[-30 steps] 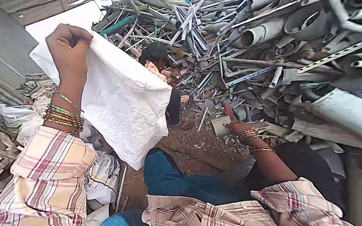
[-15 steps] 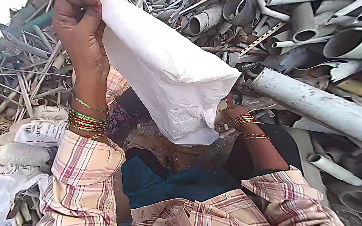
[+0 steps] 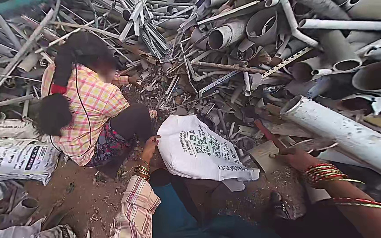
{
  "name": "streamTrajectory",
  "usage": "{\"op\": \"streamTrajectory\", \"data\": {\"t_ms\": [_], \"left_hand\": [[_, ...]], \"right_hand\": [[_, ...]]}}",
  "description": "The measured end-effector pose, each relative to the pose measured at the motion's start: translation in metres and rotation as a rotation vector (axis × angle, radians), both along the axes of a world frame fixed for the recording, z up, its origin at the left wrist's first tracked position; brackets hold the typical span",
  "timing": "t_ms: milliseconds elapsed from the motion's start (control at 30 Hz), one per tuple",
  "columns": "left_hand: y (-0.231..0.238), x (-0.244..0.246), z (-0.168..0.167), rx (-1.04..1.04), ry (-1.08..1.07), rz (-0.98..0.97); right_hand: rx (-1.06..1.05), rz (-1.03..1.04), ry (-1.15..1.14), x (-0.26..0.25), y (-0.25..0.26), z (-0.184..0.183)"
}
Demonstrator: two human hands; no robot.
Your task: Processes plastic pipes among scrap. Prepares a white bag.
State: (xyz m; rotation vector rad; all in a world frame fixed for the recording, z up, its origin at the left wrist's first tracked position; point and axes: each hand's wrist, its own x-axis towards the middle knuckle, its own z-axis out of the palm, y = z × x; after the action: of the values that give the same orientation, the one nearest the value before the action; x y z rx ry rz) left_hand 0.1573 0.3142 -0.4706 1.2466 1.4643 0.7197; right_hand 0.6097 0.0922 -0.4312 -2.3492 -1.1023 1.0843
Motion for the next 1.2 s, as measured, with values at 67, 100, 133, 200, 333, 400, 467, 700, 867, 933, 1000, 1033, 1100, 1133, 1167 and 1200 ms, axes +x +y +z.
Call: {"op": "streamTrajectory", "data": {"t_ms": [67, 100, 133, 200, 333, 400, 467, 700, 867, 933, 1000, 1033, 1100, 1133, 1167, 1200], "left_hand": [[0.02, 0.006, 0.001, -0.051, 0.075, -0.008], [0.028, 0.012, 0.005, -0.089, 0.12, -0.005], [0.035, 0.019, 0.008, -0.127, 0.186, 0.001], [0.045, 0.028, 0.013, -0.184, 0.337, -0.024], [0.053, 0.029, 0.002, -0.189, 0.65, -0.054], [0.049, 0.025, 0.005, -0.225, 0.744, -0.018], [0.043, 0.016, 0.01, -0.237, 0.825, -0.009], [0.011, 0.054, 0.015, -0.127, 0.726, -0.233], [-0.051, 0.151, 0.013, -0.059, 0.527, -0.547], [-0.08, 0.181, 0.006, -0.079, 0.404, -0.646], [-0.104, 0.201, 0.0, -0.118, 0.287, -0.72], [-0.112, 0.208, -0.002, -0.141, 0.222, -0.741], [-0.121, 0.216, -0.006, -0.185, 0.07, -0.757], [-0.123, 0.217, -0.008, -0.197, -0.017, -0.753], [-0.123, 0.218, -0.011, -0.192, -0.11, -0.738], [-0.122, 0.22, -0.015, -0.174, -0.204, -0.722]], "right_hand": [[-0.062, 0.021, 0.015, -0.001, 0.001, -0.007], [-0.084, 0.025, 0.019, -0.001, 0.001, -0.012], [-0.096, 0.033, 0.026, -0.001, 0.001, -0.018], [-0.124, 0.078, 0.042, 0.001, 0.005, -0.026], [-0.23, 0.214, 0.041, 0.011, 0.014, -0.041], [-0.257, 0.242, 0.047, 0.018, 0.02, -0.048], [-0.244, 0.256, 0.062, 0.025, 0.024, -0.055], [-0.25, 0.448, -0.023, 0.028, 0.033, -0.063], [-0.223, 0.463, 0.032, 0.018, 0.032, -0.061], [-0.172, 0.42, 0.1, 0.013, 0.03, -0.061], [-0.103, 0.359, 0.201, 0.005, 0.027, -0.055], [-0.05, 0.318, 0.271, 0.0, 0.025, -0.052], [0.08, 0.201, 0.424, -0.011, 0.021, -0.05], [0.138, 0.131, 0.496, -0.017, 0.019, -0.049], [0.181, 0.069, 0.56, -0.021, 0.019, -0.048], [0.218, 0.017, 0.605, -0.024, 0.018, -0.047]]}}
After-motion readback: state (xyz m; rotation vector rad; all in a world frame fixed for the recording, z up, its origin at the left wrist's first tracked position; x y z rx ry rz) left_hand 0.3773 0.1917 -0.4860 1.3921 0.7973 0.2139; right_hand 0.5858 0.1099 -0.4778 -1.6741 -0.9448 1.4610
